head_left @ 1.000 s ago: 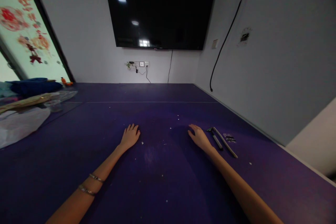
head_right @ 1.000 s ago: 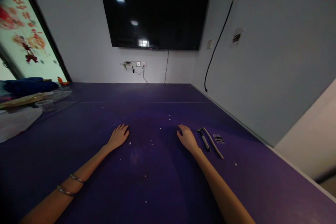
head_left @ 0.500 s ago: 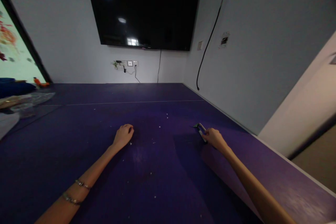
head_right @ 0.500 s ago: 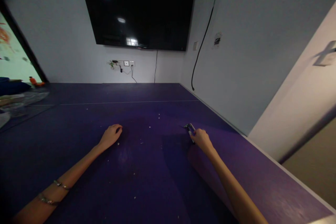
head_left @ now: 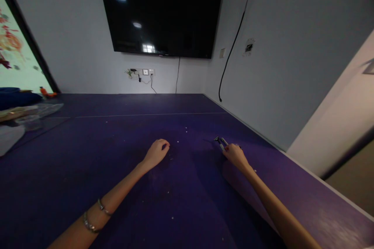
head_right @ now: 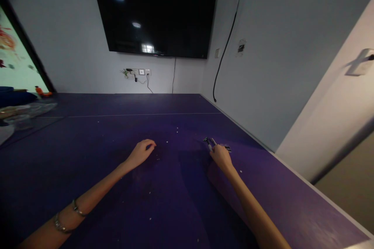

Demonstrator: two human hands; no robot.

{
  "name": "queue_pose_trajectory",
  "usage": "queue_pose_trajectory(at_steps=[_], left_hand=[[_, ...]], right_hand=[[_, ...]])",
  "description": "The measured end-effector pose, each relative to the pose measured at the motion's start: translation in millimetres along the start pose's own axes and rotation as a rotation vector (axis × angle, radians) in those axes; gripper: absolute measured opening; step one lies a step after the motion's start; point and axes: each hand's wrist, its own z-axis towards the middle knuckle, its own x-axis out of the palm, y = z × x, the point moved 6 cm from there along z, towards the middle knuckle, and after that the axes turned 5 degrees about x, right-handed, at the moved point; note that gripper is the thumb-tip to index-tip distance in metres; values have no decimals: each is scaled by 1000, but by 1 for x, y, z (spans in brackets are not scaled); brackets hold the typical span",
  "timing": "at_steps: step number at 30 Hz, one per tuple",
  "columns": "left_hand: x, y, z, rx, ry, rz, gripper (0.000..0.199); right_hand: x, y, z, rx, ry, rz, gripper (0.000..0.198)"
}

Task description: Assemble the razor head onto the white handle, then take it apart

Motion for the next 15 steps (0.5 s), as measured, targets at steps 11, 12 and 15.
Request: queue_pose_trajectory(at_steps=[11, 12, 15], left_hand=[[36, -73, 26, -93, -23, -456, 38], [39, -74, 27, -120, -25, -482, 42], [43, -73, 29, -173, -40, -562, 45]], right_hand=[[-47, 124, -54, -319, -211, 156, 22], [-50, 132, -59, -332, -206, 153, 22], [-52, 148, -71, -346, -189, 124, 21]])
